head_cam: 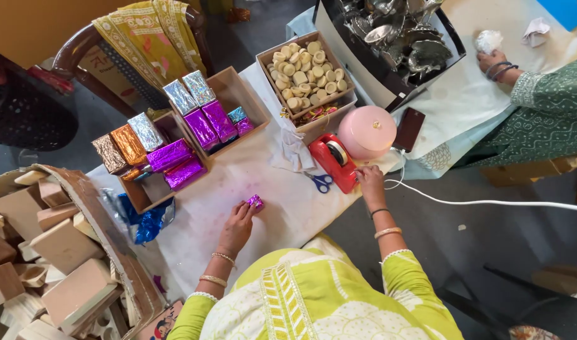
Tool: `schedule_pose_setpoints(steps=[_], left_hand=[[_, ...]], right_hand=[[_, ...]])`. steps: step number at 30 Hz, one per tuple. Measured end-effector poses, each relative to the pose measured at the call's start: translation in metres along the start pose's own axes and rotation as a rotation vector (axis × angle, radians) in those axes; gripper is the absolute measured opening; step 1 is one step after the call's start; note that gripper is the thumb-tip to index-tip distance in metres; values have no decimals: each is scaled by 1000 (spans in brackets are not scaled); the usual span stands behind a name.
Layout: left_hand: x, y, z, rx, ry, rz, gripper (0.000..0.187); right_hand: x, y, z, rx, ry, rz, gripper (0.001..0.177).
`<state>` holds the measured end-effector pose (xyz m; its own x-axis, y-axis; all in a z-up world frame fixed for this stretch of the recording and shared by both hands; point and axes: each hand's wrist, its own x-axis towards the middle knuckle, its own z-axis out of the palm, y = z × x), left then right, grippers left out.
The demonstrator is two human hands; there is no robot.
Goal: The recorder is wrapping rectangular items in colored foil and later handling wooden blocks.
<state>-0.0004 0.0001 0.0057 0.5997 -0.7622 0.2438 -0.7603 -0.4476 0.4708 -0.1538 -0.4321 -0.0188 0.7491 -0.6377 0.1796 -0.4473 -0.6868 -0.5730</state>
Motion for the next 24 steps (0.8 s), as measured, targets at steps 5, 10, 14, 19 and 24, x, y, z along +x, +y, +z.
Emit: schedule_pose_setpoints(steps=[5,10,14,19,24], left_hand=[[2,6,-7,-14,-19,-24,47],[-3,0,3,-2,-2,-42,47],[-5,1,5,5,7,-33,47],[-5,4,3,3,-12,-40,48],[-5,8,0,13,9,-35,45]], right_hand=[[4,4,5,36,3,46,12],[-1,-3,3,1,11,0,11],[-6,3,8,-15,42,-27,9],[-11,10,13,55,44,25,8],[-9,-8,2,-57,243,-189,10]])
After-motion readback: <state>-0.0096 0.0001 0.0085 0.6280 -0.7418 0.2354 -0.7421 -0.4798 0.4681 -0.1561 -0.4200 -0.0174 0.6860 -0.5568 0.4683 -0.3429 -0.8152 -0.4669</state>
